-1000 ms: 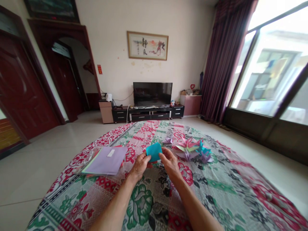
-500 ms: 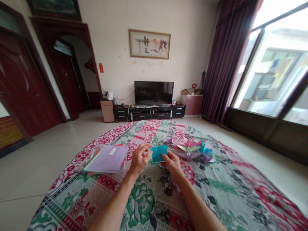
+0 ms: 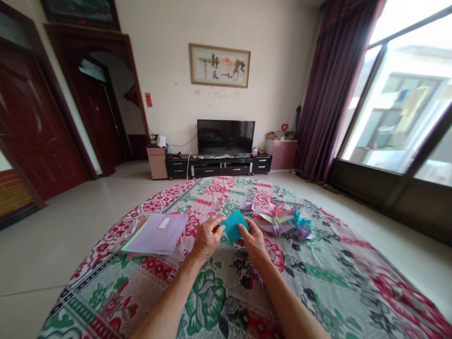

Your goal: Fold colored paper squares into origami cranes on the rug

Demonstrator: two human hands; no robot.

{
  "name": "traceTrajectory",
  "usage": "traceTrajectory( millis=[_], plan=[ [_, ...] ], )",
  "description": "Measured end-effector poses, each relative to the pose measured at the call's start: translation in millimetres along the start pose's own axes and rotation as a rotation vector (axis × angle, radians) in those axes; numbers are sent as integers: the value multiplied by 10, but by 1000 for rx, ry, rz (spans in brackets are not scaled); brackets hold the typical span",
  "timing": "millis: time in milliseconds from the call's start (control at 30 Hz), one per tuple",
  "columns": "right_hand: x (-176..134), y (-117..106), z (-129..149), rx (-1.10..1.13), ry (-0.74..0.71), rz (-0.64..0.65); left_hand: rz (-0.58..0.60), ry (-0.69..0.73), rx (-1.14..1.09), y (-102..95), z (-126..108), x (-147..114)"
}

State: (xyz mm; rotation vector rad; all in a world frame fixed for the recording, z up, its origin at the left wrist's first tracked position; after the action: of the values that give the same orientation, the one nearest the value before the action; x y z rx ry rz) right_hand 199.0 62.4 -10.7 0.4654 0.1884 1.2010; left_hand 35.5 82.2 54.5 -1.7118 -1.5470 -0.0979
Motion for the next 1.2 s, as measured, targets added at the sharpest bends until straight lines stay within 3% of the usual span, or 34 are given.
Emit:
traceTrajectory(
  millis=[367, 967, 1200],
  plan=[
    [-45, 99, 40, 19, -16, 50, -39, 8, 65, -7, 26, -2],
    [-87, 160, 49, -99, -51, 114, -95, 226, 224, 5, -174, -11],
    [-88, 177, 18, -108, -48, 135, -82, 250, 262, 26, -209, -21]
  ],
)
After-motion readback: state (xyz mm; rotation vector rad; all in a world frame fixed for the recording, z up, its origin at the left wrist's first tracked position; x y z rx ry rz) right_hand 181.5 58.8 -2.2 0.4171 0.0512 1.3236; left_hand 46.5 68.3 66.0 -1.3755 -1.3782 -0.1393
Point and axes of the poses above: each hand's wrist, its own x-axis towards the middle knuckle, its own y-axis out of the palm, z = x × y, the point moved 9 cm from there along x, towards the middle knuckle, and after that the axes turned 12 degrees about x, right-handed, at the moved point
